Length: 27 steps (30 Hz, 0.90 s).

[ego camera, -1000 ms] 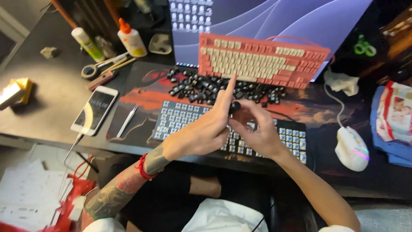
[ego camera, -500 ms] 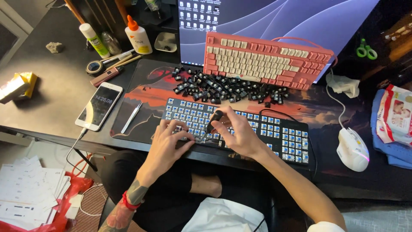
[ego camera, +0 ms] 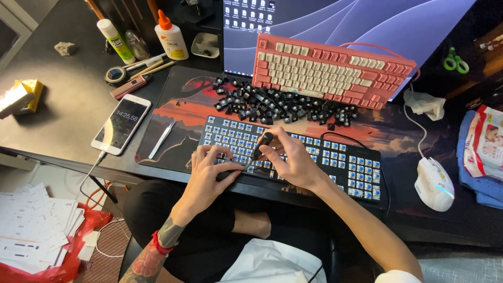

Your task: Removing keycaps and manipulating switches on a mechanical keyboard using tools.

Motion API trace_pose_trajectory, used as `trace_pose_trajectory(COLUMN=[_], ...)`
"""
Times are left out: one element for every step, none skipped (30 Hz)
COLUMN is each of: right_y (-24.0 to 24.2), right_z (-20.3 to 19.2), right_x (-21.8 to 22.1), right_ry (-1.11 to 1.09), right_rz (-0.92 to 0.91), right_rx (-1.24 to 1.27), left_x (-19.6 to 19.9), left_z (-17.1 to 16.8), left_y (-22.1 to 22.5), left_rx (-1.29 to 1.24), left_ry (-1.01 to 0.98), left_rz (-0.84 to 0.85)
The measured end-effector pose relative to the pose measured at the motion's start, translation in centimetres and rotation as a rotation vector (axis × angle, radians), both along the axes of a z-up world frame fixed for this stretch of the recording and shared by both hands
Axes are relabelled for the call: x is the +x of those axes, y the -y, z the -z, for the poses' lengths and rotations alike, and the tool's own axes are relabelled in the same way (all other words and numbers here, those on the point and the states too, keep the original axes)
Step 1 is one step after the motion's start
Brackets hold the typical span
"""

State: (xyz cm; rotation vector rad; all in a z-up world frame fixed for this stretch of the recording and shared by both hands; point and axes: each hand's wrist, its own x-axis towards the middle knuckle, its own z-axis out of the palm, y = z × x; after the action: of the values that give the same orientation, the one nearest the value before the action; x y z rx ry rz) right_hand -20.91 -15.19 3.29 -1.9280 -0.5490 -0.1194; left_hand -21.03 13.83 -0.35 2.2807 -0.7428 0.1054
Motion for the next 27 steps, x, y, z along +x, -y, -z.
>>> trace_pose_trajectory(right_y=[0.0,0.0,0.0,-0.1,-0.2,-0.3,-0.1,0.1,0.2,0.3,0.3,0.4,0.4,0.5,0.6,0.6,0.5,0.5,0.6,0.7,0.7,0.7,0.8,0.8,0.9,0.9,1.0], right_z=[0.0,0.0,0.0,-0.3,-0.7,-1.0,-0.8,-0.5,-0.3,-0.2,0.0,0.1,0.4,0.6,0.9,0.7,0.5,0.2,0.1,0.0,0.0,0.1,0.1,0.2,0.2,0.3,0.3], right_x=[0.0,0.0,0.0,-0.1,-0.3,-0.5,-0.4,-0.3,-0.2,-0.2,-0.2,-0.2,-0.1,-0.1,0.0,-0.1,-0.2,-0.2,-0.2,-0.1,0.0,0.0,0.1,0.2,0.3,0.4,0.4], right_ry=[0.0,-0.001,-0.002,-0.002,-0.006,-0.009,-0.009,-0.02,-0.031,-0.031,-0.032,-0.034,-0.035,-0.034,-0.032,-0.034,-0.039,-0.044,-0.046,-0.049,-0.053,-0.056,-0.06,-0.063,-0.064,-0.064,-0.064], right_rz=[0.0,-0.003,-0.005,-0.004,-0.011,-0.018,-0.016,-0.032,-0.049,-0.047,-0.045,-0.044,-0.042,-0.048,-0.054,-0.053,-0.052,-0.051,-0.052,-0.066,-0.08,-0.081,-0.088,-0.096,-0.097,-0.103,-0.108], right_rx=[0.001,-0.006,-0.013,-0.013,-0.017,-0.021,-0.021,-0.028,-0.036,-0.035,-0.042,-0.049,-0.049,-0.047,-0.045,-0.045,-0.049,-0.054,-0.054,-0.059,-0.063,-0.062,-0.057,-0.052,-0.052,-0.049,-0.046], left_x=[0.0,0.0,0.0,0.0,0.1,0.1,0.1,0.0,-0.1,0.0,0.0,0.1,0.1,0.1,0.1,0.2,0.2,0.2,0.2,0.2,0.2,0.1,0.1,0.2,0.2,0.2,0.2], left_z=[0.1,0.1,0.2,0.3,0.4,0.6,0.5,0.4,0.3,0.3,0.3,0.3,0.3,0.4,0.4,0.4,0.4,0.4,0.4,0.5,0.6,0.6,0.6,0.5,0.5,0.4,0.4], left_y=[0.0,0.0,0.1,0.1,0.1,0.1,0.1,0.0,0.0,0.1,0.1,0.2,0.2,0.1,0.1,0.2,0.1,0.1,0.1,0.2,0.2,0.1,0.1,0.1,0.2,0.2,0.2], left_rx=[0.001,-0.022,-0.044,-0.044,-0.051,-0.057,-0.057,-0.073,-0.089,-0.089,-0.096,-0.103,-0.102,-0.103,-0.103,-0.103,-0.103,-0.104,-0.104,-0.103,-0.102,-0.101,-0.1,-0.098,-0.098,-0.094,-0.09], left_ry=[0.0,-0.023,-0.045,-0.045,-0.063,-0.08,-0.08,-0.091,-0.103,-0.103,-0.113,-0.123,-0.125,-0.131,-0.136,-0.138,-0.144,-0.15,-0.152,-0.15,-0.149,-0.151,-0.153,-0.155,-0.156,-0.157,-0.159], left_rz=[0.0,-0.005,-0.009,-0.008,-0.01,-0.012,-0.01,-0.007,-0.004,-0.003,-0.005,-0.006,-0.005,-0.009,-0.012,-0.01,-0.01,-0.01,-0.011,-0.011,-0.01,-0.011,-0.008,-0.005,-0.006,-0.008,-0.009])
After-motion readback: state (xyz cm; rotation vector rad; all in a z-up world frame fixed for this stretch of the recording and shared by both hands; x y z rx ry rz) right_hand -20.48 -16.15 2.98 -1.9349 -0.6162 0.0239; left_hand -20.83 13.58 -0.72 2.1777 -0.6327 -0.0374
